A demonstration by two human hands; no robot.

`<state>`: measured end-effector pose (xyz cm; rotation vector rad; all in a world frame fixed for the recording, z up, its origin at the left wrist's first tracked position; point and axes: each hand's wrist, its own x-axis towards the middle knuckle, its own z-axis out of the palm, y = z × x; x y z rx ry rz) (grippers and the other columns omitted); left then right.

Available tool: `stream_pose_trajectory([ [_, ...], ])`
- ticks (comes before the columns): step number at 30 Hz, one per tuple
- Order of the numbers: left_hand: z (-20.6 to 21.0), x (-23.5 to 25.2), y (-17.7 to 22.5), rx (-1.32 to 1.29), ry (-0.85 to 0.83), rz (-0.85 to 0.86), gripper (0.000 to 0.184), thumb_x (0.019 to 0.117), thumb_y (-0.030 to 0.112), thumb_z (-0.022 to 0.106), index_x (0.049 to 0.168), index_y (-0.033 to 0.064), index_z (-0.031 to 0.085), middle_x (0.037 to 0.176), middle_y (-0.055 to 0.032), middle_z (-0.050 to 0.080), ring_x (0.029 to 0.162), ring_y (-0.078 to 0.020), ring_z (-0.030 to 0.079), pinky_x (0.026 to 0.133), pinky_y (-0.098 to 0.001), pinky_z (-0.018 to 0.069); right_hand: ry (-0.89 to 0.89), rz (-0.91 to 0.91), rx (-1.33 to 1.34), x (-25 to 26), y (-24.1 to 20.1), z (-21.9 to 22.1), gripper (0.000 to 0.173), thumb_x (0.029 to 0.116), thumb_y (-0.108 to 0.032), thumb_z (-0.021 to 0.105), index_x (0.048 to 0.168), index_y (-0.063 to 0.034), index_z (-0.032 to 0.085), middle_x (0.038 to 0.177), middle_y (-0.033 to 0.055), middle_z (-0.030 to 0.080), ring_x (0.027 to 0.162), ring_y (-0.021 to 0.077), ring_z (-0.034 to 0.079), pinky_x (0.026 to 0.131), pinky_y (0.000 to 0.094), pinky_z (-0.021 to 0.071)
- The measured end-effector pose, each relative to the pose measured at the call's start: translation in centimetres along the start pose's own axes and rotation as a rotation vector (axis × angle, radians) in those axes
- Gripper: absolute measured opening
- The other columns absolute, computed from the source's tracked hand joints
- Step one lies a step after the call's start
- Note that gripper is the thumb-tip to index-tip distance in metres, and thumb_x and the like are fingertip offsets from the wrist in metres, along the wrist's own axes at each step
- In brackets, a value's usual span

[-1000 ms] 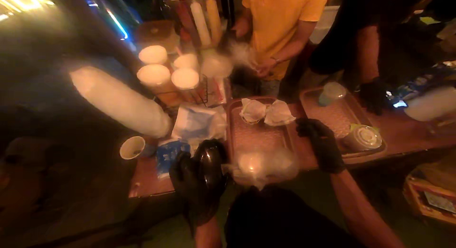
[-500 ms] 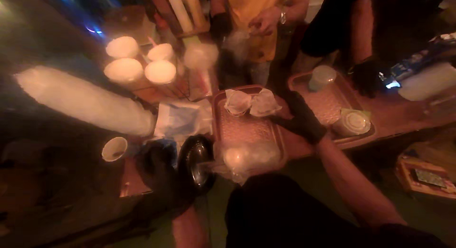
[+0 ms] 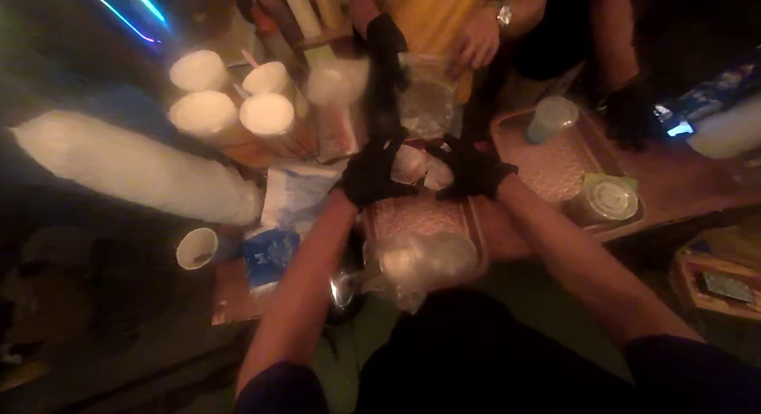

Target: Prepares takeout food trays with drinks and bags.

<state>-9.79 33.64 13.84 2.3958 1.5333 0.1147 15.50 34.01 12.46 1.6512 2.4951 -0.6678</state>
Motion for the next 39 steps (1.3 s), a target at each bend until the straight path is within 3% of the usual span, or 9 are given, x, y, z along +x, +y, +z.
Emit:
stream_pose_trajectory([
  [3, 1.2, 1.5, 0.6, 0.072, -0.059, 0.037, 0.124, 0.0619, 0.083, 0.074, 0.163, 0.0338, 0.022, 0.164, -0.0110, 0.033, 0.137, -0.0417, 0.049, 0.087, -0.0654, 0.0547, 0.028, 0.028, 0.016, 0.0, 0.1, 0.5, 0.103, 0.0689, -0.056, 0.088, 0.157, -0.0355, 0.039, 0.164, 0.0206, 0.029, 0.135, 0.0500, 0.046, 0.089, 0.0685, 0.0520],
  [8, 1.8, 2.1, 0.6, 0.058, -0.112, -0.013, 0.106, 0.0746, 0.067, 0.078, 0.162, 0.0338, 0.026, 0.156, -0.0151, 0.042, 0.126, -0.0422, 0.057, 0.084, -0.0649, 0.0551, 0.102, 0.023, 0.069, 0.2, 0.4, 1.1, 0.090, 0.0703, -0.051, 0.088, 0.150, -0.0324, 0.050, 0.159, 0.0162, 0.038, 0.140, 0.0425, 0.044, 0.097, 0.0636, 0.0513],
  [15, 1.7, 2.1, 0.8, 0.038, -0.075, -0.048, 0.089, 0.0775, 0.067, 0.073, 0.155, 0.0373, 0.040, 0.150, -0.0110, 0.050, 0.122, -0.0375, 0.061, 0.080, -0.0635, 0.0559, 0.223, -0.008, 0.213, -0.6, 0.4, 0.1, 0.076, 0.0731, -0.041, 0.087, 0.142, -0.0245, 0.059, 0.148, 0.0166, 0.049, 0.135, 0.0363, 0.049, 0.105, 0.0565, 0.0476],
  [24, 1.2, 1.2, 1.6, -0.057, 0.003, -0.187, 0.083, 0.0789, 0.065, 0.070, 0.150, 0.0278, 0.049, 0.149, -0.0113, 0.053, 0.127, -0.0335, 0.059, 0.091, -0.0608, 0.0542, 0.313, -0.134, 0.515, -7.9, 2.1, 0.3, 0.078, 0.0723, -0.045, 0.087, 0.143, -0.0296, 0.058, 0.150, 0.0069, 0.049, 0.136, 0.0219, 0.049, 0.106, 0.0474, 0.0508],
  [26, -2.8, 1.7, 3.8, -0.095, -0.345, -0.365, 0.083, 0.0925, 0.055, 0.068, 0.161, 0.0281, 0.029, 0.165, -0.0083, 0.031, 0.147, -0.0304, 0.038, 0.112, -0.0579, 0.0412, 0.223, -0.154, 0.478, -9.2, 1.8, 1.6, 0.079, 0.0718, -0.044, 0.087, 0.144, -0.0330, 0.058, 0.148, 0.0055, 0.050, 0.136, 0.0218, 0.048, 0.106, 0.0473, 0.0504],
  [27, -0.2, 1.0, 2.3, -0.092, -0.060, -0.276, 0.080, 0.0832, 0.061, 0.070, 0.152, 0.0261, 0.046, 0.152, -0.0104, 0.049, 0.134, -0.0312, 0.053, 0.099, -0.0582, 0.0514, 0.182, -0.160, 0.440, -9.4, 1.7, 2.3, 0.078, 0.0736, -0.045, 0.086, 0.145, -0.0351, 0.056, 0.150, 0.0047, 0.049, 0.137, 0.0228, 0.048, 0.106, 0.0489, 0.0498],
  [29, 1.6, 0.7, 0.2, -0.178, 0.154, -0.198, 0.081, 0.0776, 0.068, 0.070, 0.146, 0.0285, 0.052, 0.145, -0.0096, 0.054, 0.125, -0.0303, 0.059, 0.089, -0.0602, 0.0554, 0.128, -0.142, 0.373, -9.4, 1.4, 3.5, 0.076, 0.0759, -0.046, 0.085, 0.146, -0.0376, 0.055, 0.152, 0.0051, 0.047, 0.134, 0.0277, 0.050, 0.099, 0.0533, 0.0527],
  [34, -1.6, -2.9, 0.0, -0.324, 0.197, -0.161, 0.082, 0.0770, 0.057, 0.078, 0.149, 0.0359, 0.047, 0.147, -0.0023, 0.052, 0.130, -0.0214, 0.056, 0.100, -0.0541, 0.0535, 0.076, -0.176, 0.263, -8.2, 1.7, 4.1, 0.075, 0.0773, -0.045, 0.084, 0.146, -0.0391, 0.054, 0.155, 0.0055, 0.044, 0.133, 0.0329, 0.051, 0.091, 0.0567, 0.0556],
  [39, -2.5, -7.5, -0.5, -0.331, 0.016, -0.068, 0.084, 0.0733, 0.049, 0.085, 0.148, 0.0354, 0.049, 0.145, -0.0049, 0.054, 0.127, -0.0231, 0.058, 0.097, -0.0559, 0.0542, -0.049, -0.260, 0.170, -7.2, 2.2, 3.8, 0.079, 0.0749, -0.039, 0.089, 0.145, -0.0410, 0.052, 0.151, 0.0077, 0.048, 0.125, 0.0352, 0.057, 0.085, 0.0578, 0.0574],
])
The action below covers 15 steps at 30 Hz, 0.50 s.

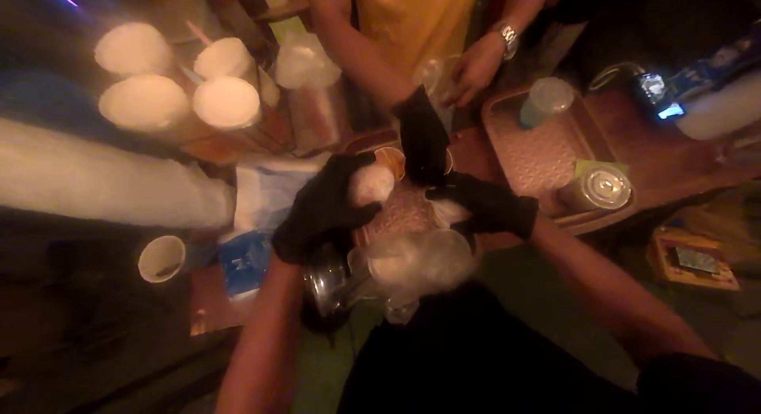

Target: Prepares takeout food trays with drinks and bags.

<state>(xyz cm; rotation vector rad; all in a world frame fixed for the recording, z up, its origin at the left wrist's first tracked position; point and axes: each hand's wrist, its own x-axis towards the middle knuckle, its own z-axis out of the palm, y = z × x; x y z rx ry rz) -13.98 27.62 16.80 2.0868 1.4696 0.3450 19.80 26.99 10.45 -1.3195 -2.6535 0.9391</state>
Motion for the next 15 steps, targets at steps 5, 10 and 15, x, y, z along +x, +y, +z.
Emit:
stream_pose_trajectory([
  [5, 2.8, -0.7, -1.2, 0.052, -0.138, -0.040, 0.079, 0.0743, 0.049, 0.084, 0.146, 0.0362, 0.053, 0.142, -0.0032, 0.057, 0.119, -0.0254, 0.063, 0.089, -0.0590, 0.0560, -0.125, -0.107, -0.114, 1.1, -0.8, -0.8, 0.075, 0.0797, -0.034, 0.086, 0.148, -0.0299, 0.054, 0.149, 0.0092, 0.052, 0.127, 0.0359, 0.056, 0.092, 0.0577, 0.0538],
  [10, 5.5, -0.1, -3.0, 0.220, -0.157, 0.057, 0.080, 0.0752, 0.058, 0.079, 0.147, 0.0367, 0.052, 0.138, -0.0034, 0.059, 0.117, -0.0251, 0.064, 0.085, -0.0567, 0.0575, -0.046, -0.172, -0.071, 1.7, -0.3, 1.0, 0.079, 0.0726, -0.031, 0.091, 0.144, -0.0304, 0.057, 0.148, 0.0080, 0.052, 0.120, 0.0332, 0.060, 0.091, 0.0540, 0.0559],
  [15, 7.1, -0.1, -4.2, 0.321, -0.174, 0.187, 0.082, 0.0773, 0.058, 0.077, 0.150, 0.0313, 0.050, 0.142, -0.0069, 0.057, 0.122, -0.0291, 0.061, 0.090, -0.0559, 0.0546, -0.036, -0.107, 0.017, 2.2, -0.1, 1.7, 0.075, 0.0791, -0.036, 0.088, 0.146, -0.0315, 0.055, 0.151, 0.0082, 0.050, 0.123, 0.0314, 0.060, 0.092, 0.0531, 0.0564],
])
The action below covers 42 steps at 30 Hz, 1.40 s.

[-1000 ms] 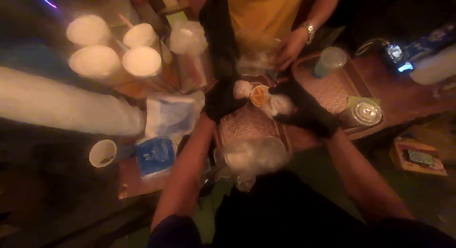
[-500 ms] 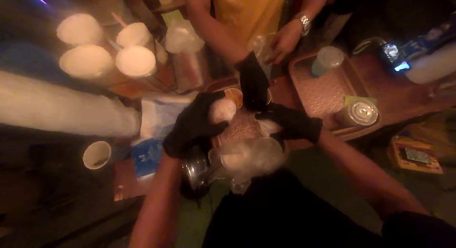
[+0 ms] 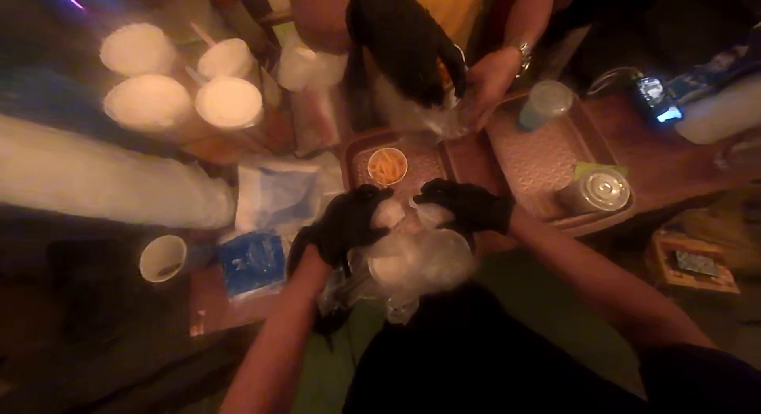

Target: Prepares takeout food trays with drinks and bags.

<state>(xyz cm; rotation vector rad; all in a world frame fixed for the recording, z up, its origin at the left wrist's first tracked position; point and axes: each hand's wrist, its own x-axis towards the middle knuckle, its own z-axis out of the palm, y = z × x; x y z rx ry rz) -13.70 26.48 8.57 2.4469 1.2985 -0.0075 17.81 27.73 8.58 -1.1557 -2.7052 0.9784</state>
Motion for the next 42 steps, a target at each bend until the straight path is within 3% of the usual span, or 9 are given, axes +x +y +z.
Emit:
stream_pose_trajectory([
  [7, -0.3, 0.4, 1.0, 0.085, -0.110, 0.011, 0.074, 0.0850, 0.050, 0.078, 0.149, 0.0253, 0.052, 0.145, -0.0124, 0.057, 0.119, -0.0363, 0.062, 0.086, -0.0574, 0.0534, 0.045, 0.049, -0.011, -1.3, 0.2, -0.8, 0.066, 0.0912, -0.045, 0.074, 0.151, -0.0251, 0.052, 0.153, 0.0093, 0.050, 0.138, 0.0271, 0.051, 0.109, 0.0495, 0.0474],
  [10, -1.1, -1.0, 1.8, 0.061, -0.098, -0.006, 0.077, 0.0819, 0.044, 0.084, 0.150, 0.0242, 0.052, 0.148, -0.0112, 0.054, 0.121, -0.0377, 0.061, 0.088, -0.0601, 0.0525, 0.152, 0.076, 0.048, -2.5, 0.3, -1.6, 0.058, 0.0934, -0.042, 0.071, 0.147, -0.0242, 0.056, 0.145, 0.0070, 0.057, 0.127, 0.0253, 0.059, 0.100, 0.0505, 0.0531],
  [14, -0.6, -3.0, 1.4, 0.055, -0.075, -0.004, 0.088, 0.0815, 0.053, 0.081, 0.156, 0.0301, 0.040, 0.161, -0.0042, 0.040, 0.134, -0.0320, 0.053, 0.098, -0.0585, 0.0502, 0.246, 0.151, 0.142, -4.3, 0.1, -3.1, 0.051, 0.0961, -0.041, 0.069, 0.144, -0.0272, 0.058, 0.139, 0.0015, 0.061, 0.121, 0.0185, 0.063, 0.100, 0.0487, 0.0547],
  [17, 3.7, -1.7, -2.2, 0.059, 0.134, 0.129, 0.085, 0.0832, 0.069, 0.067, 0.155, 0.0277, 0.044, 0.151, -0.0070, 0.052, 0.126, -0.0283, 0.060, 0.092, -0.0532, 0.0551, 0.323, 0.144, 0.191, -4.7, 0.9, -2.7, 0.048, 0.0974, -0.043, 0.067, 0.142, -0.0280, 0.060, 0.128, -0.0001, 0.066, 0.109, 0.0133, 0.066, 0.095, 0.0420, 0.0571],
  [20, 3.8, -1.3, -2.7, 0.006, 0.148, 0.083, 0.078, 0.0893, 0.070, 0.058, 0.154, 0.0284, 0.046, 0.152, -0.0043, 0.052, 0.136, -0.0234, 0.053, 0.105, -0.0516, 0.0485, 0.298, 0.181, 0.240, -4.4, 1.2, -1.9, 0.047, 0.0976, -0.043, 0.066, 0.142, -0.0287, 0.061, 0.128, -0.0008, 0.067, 0.108, 0.0127, 0.067, 0.095, 0.0421, 0.0576],
  [25, -0.3, 0.3, 0.2, 0.013, 0.188, 0.004, 0.054, 0.0975, 0.046, 0.060, 0.145, 0.0194, 0.057, 0.137, -0.0086, 0.065, 0.122, -0.0289, 0.064, 0.098, -0.0545, 0.0524, 0.271, 0.197, 0.304, -3.9, 0.9, -0.6, 0.045, 0.0964, -0.040, 0.069, 0.138, -0.0262, 0.063, 0.124, -0.0010, 0.069, 0.103, 0.0128, 0.068, 0.093, 0.0414, 0.0580],
  [29, -0.7, 1.1, 0.2, 0.017, 0.282, -0.054, 0.044, 0.1002, 0.044, 0.055, 0.136, 0.0213, 0.064, 0.127, -0.0091, 0.069, 0.114, -0.0303, 0.066, 0.092, -0.0559, 0.0524, 0.271, 0.171, 0.261, -3.7, 0.9, -0.2, 0.045, 0.0976, -0.040, 0.066, 0.140, -0.0243, 0.062, 0.124, 0.0014, 0.068, 0.104, 0.0144, 0.068, 0.093, 0.0416, 0.0581],
  [34, -1.6, 1.7, 0.3, -0.077, 0.228, -0.132, 0.035, 0.0976, 0.046, 0.059, 0.119, 0.0228, 0.074, 0.114, -0.0032, 0.073, 0.104, -0.0252, 0.069, 0.087, -0.0549, 0.0553, 0.278, 0.180, 0.236, -4.1, 1.2, -0.2, 0.046, 0.0981, -0.042, 0.066, 0.141, -0.0252, 0.062, 0.124, 0.0016, 0.068, 0.104, 0.0153, 0.068, 0.092, 0.0427, 0.0579],
  [42, -5.4, -0.8, 1.8, -0.480, 0.268, -0.181, 0.025, 0.0979, 0.033, 0.067, 0.119, 0.0211, 0.073, 0.103, 0.0026, 0.074, 0.087, -0.0082, 0.070, 0.080, -0.0374, 0.0607, 0.393, 0.185, 0.279, -5.6, 1.6, -1.1, 0.042, 0.0991, -0.035, 0.066, 0.139, -0.0220, 0.063, 0.127, 0.0004, 0.068, 0.105, 0.0106, 0.068, 0.095, 0.0362, 0.0585],
])
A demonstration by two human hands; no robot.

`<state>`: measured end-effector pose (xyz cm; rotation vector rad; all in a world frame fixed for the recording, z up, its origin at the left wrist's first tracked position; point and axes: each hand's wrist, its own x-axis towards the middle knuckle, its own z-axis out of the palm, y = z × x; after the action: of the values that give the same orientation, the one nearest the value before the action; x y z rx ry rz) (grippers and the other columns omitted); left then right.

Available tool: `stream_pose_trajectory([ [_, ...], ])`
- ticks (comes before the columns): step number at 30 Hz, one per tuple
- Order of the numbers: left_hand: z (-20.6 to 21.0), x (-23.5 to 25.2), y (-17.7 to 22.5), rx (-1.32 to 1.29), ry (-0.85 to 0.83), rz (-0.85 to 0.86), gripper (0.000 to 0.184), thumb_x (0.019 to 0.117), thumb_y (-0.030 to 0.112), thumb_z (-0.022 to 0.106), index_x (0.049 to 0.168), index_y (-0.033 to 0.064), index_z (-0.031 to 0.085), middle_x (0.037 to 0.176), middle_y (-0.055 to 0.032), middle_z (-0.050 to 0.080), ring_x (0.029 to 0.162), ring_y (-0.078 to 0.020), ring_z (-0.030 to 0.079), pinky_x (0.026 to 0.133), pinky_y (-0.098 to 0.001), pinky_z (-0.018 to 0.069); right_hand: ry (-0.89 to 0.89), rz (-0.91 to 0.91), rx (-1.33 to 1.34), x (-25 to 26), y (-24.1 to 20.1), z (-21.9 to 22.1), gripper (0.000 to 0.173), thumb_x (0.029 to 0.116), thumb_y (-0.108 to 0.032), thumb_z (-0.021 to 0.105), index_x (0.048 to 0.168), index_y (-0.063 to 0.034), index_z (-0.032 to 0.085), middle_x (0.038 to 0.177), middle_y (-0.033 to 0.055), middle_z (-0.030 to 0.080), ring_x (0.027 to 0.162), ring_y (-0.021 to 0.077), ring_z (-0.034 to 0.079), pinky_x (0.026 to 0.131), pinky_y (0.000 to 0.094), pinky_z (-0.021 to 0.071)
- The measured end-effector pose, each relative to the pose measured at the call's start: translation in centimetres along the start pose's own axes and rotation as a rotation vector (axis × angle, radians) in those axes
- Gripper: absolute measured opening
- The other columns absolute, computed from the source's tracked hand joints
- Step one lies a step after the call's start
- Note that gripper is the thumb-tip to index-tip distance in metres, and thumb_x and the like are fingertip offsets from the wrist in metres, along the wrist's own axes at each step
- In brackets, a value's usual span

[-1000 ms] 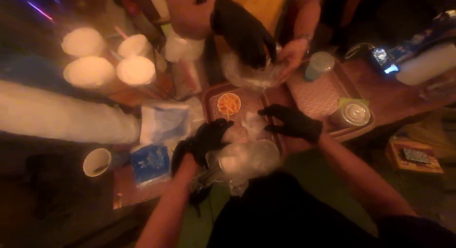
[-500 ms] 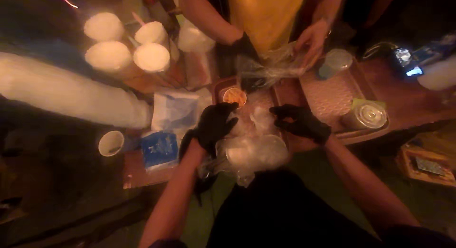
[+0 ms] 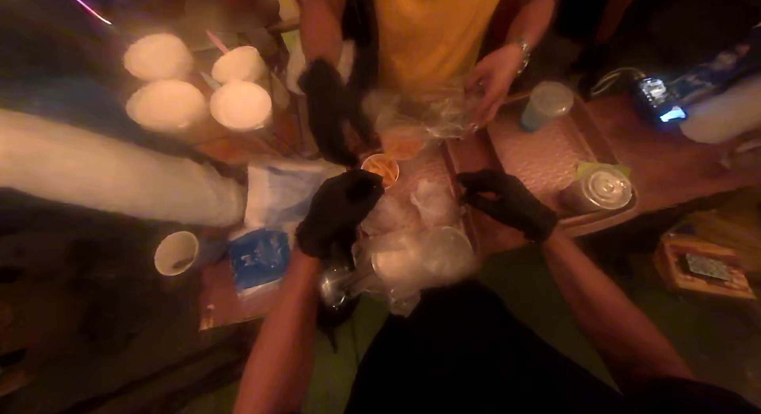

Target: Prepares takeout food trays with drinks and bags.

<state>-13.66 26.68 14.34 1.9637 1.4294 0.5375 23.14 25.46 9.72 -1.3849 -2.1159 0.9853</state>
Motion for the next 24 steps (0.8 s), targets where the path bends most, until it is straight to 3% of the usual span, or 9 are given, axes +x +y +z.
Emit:
stream_pose_trajectory([
  [6, -2.2, -2.6, 1.9, -0.163, 0.182, 0.082, 0.025, 0.0954, 0.024, 0.069, 0.118, 0.0140, 0.072, 0.101, 0.0027, 0.074, 0.082, -0.0043, 0.068, 0.073, -0.0257, 0.0586, 0.031, 0.048, 0.083, 0.2, -0.4, -0.5, 0.040, 0.0986, -0.030, 0.068, 0.137, -0.0195, 0.064, 0.125, 0.0011, 0.070, 0.103, 0.0106, 0.069, 0.094, 0.0358, 0.0587],
  [13, -3.4, -5.8, 1.8, -0.261, 0.340, 0.091, 0.027, 0.0947, 0.017, 0.069, 0.121, 0.0110, 0.070, 0.112, -0.0007, 0.074, 0.087, -0.0084, 0.070, 0.077, -0.0270, 0.0597, 0.063, 0.045, 0.134, 0.4, -0.1, -0.2, 0.039, 0.0986, -0.033, 0.068, 0.136, -0.0205, 0.065, 0.124, -0.0020, 0.071, 0.104, 0.0078, 0.069, 0.093, 0.0331, 0.0592],
  [24, -3.3, -7.6, 2.1, -0.319, 0.420, 0.059, 0.028, 0.0963, 0.018, 0.066, 0.122, 0.0066, 0.067, 0.113, -0.0033, 0.072, 0.085, -0.0111, 0.070, 0.076, -0.0301, 0.0615, 0.067, 0.014, 0.111, 0.4, -0.1, -0.7, 0.038, 0.0987, -0.030, 0.069, 0.135, -0.0182, 0.066, 0.125, -0.0010, 0.071, 0.104, 0.0077, 0.069, 0.094, 0.0319, 0.0589],
])
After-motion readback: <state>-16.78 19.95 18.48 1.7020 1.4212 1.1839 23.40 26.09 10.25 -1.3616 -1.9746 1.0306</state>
